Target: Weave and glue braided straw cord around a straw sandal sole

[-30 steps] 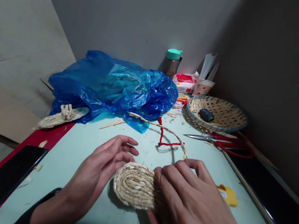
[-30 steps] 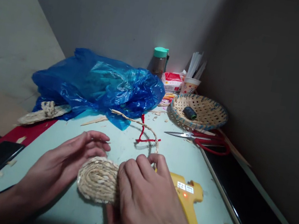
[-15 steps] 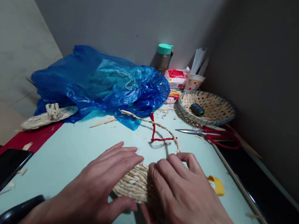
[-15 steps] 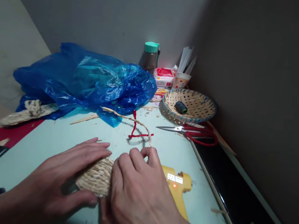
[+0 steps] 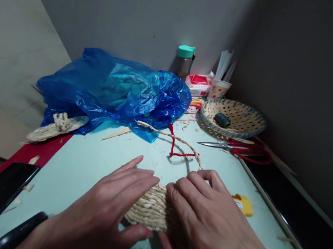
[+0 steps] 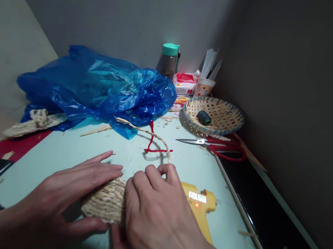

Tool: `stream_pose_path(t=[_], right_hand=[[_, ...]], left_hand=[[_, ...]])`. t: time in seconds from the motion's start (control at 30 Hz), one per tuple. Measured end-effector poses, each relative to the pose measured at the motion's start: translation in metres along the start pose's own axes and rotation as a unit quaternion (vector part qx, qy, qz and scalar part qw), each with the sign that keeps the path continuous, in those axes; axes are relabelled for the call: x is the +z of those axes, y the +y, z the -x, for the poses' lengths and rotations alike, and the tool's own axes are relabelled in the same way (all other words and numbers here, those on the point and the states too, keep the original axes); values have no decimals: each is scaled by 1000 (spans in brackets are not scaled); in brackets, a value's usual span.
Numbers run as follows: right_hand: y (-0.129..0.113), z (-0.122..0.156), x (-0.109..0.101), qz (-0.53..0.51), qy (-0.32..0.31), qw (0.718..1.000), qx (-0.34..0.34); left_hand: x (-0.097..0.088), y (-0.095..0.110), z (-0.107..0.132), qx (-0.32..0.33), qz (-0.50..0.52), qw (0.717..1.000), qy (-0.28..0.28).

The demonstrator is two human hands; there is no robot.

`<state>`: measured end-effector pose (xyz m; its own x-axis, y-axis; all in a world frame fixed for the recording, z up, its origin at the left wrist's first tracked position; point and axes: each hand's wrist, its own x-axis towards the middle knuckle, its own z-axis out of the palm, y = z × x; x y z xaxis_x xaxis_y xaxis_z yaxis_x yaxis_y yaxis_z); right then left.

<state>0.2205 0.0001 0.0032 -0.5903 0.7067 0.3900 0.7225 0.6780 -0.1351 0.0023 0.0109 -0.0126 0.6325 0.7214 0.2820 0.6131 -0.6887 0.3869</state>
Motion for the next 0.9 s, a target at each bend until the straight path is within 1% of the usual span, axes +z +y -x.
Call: stream_pose_path(t=[0.1, 0.2, 0.27, 0.4, 0.63, 0.73, 0.9], right_hand=[[2, -3, -5, 15, 0, 1000, 0], [6, -2, -9, 8, -3, 1000, 22], [8, -1, -10, -1, -6, 999, 32], [8, -1, -11, 12, -3, 1000, 14], [5, -1, -12, 18, -6, 1000, 12], [6, 0, -11, 10, -13, 1000, 4], [4, -3, -13, 12, -17, 1000, 18]], left_hand=[[-2, -1, -1, 17, -33, 999, -8], [-4, -5, -1, 23, -87, 996, -19], [-4, -8, -1, 26, -102, 994, -9], [-5, -11, -1, 43, -91, 995, 15], [-5, -8, -3, 61, -73, 994, 57], [-5, -7, -4, 61, -68, 994, 65], [-6, -5, -5, 66, -63, 993, 74]])
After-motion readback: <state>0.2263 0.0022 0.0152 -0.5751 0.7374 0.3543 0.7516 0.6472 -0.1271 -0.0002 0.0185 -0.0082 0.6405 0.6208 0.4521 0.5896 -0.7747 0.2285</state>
